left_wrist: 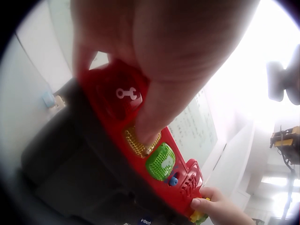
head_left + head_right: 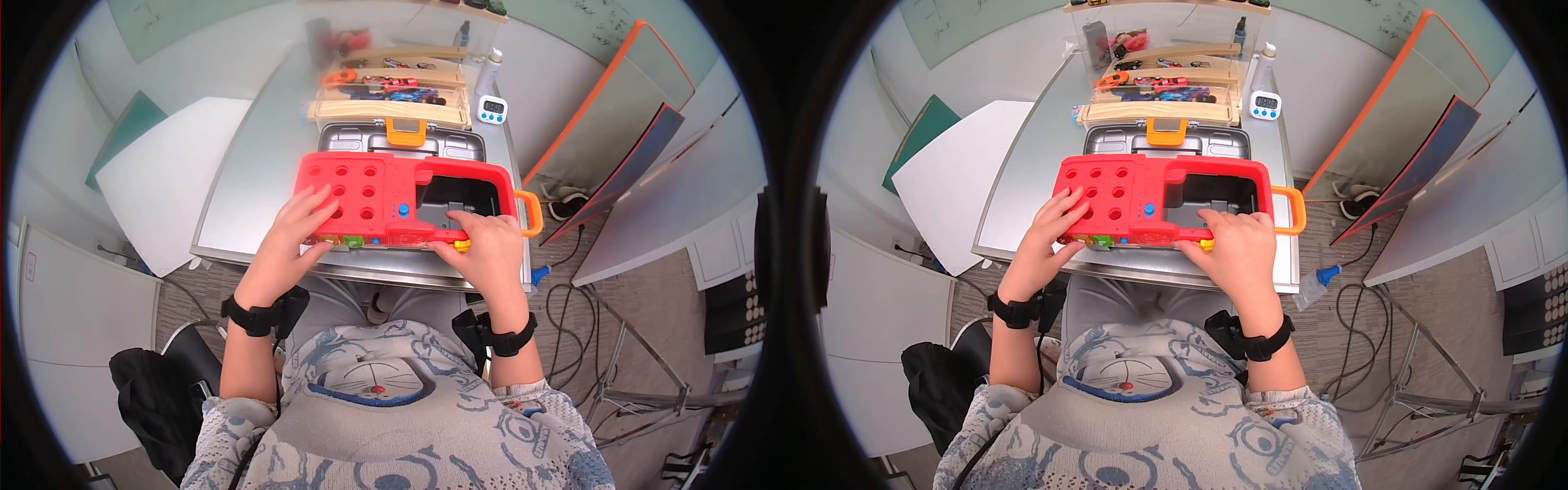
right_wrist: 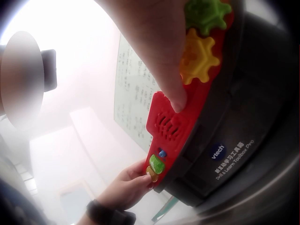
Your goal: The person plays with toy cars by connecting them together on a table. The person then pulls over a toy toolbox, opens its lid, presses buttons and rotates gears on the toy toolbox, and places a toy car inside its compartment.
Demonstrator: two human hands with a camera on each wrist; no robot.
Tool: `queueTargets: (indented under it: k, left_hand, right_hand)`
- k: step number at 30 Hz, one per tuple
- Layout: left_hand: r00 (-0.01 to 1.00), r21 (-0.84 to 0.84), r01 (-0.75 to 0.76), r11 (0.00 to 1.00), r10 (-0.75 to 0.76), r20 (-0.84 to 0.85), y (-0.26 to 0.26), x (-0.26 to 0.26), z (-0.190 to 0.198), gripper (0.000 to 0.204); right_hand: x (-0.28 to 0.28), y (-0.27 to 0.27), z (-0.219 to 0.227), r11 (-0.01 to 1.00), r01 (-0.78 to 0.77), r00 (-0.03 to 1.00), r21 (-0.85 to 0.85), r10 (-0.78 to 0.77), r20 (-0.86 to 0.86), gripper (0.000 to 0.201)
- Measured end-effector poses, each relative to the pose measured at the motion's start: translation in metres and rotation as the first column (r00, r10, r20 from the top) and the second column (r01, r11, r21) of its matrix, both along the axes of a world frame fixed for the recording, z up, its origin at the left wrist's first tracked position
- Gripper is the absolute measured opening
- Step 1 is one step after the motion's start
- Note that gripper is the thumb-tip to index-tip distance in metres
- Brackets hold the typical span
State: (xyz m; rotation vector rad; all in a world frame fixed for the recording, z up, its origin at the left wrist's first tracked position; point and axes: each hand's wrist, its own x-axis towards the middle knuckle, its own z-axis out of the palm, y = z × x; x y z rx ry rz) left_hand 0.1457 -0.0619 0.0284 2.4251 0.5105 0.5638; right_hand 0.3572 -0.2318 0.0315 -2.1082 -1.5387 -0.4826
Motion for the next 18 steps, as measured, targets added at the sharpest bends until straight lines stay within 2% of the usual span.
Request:
queueTargets:
  k: [3,6,11,14,18]
  left_hand:
    - [1.000,0.003,-0.011,1.000,0.011,0.011,-0.0018,0.0012,-0.0008,0.054]
    - [0.999,-0.081,-0.022,0.996,0.025,0.035,-0.0022,0.0014,-0.0015,0.053]
    - [1.000,0.148,-0.015,0.989,0.018,-0.019,-0.0017,0.0007,-0.0008,0.052]
    - [1.000,0.055,-0.023,0.998,0.022,0.001,-0.0040,0.0014,0.0011,0.052]
    - [1.000,0.023,-0.025,0.999,0.025,0.017,-0.0040,0.0016,0.0004,0.051]
  right_hand:
    - [0.0005,0.0003,-0.0004,1.000,0.000,1.000,-0.003,0.000,-0.004,0.039]
    - [-0.0001,0.0000,-0.0002,1.000,0.006,1.000,-0.003,-0.006,-0.002,0.039]
    - [0.0005,0.0000,-0.0006,1.000,-0.002,1.000,0.002,0.002,-0.010,0.040]
    - [-0.0002,-0.0001,0.0002,1.000,0.003,1.000,-0.005,-0.003,-0.012,0.040]
    - [-0.0010,-0.0005,0.0024,1.000,0.009,1.000,-0.026,-0.009,-0.019,0.040]
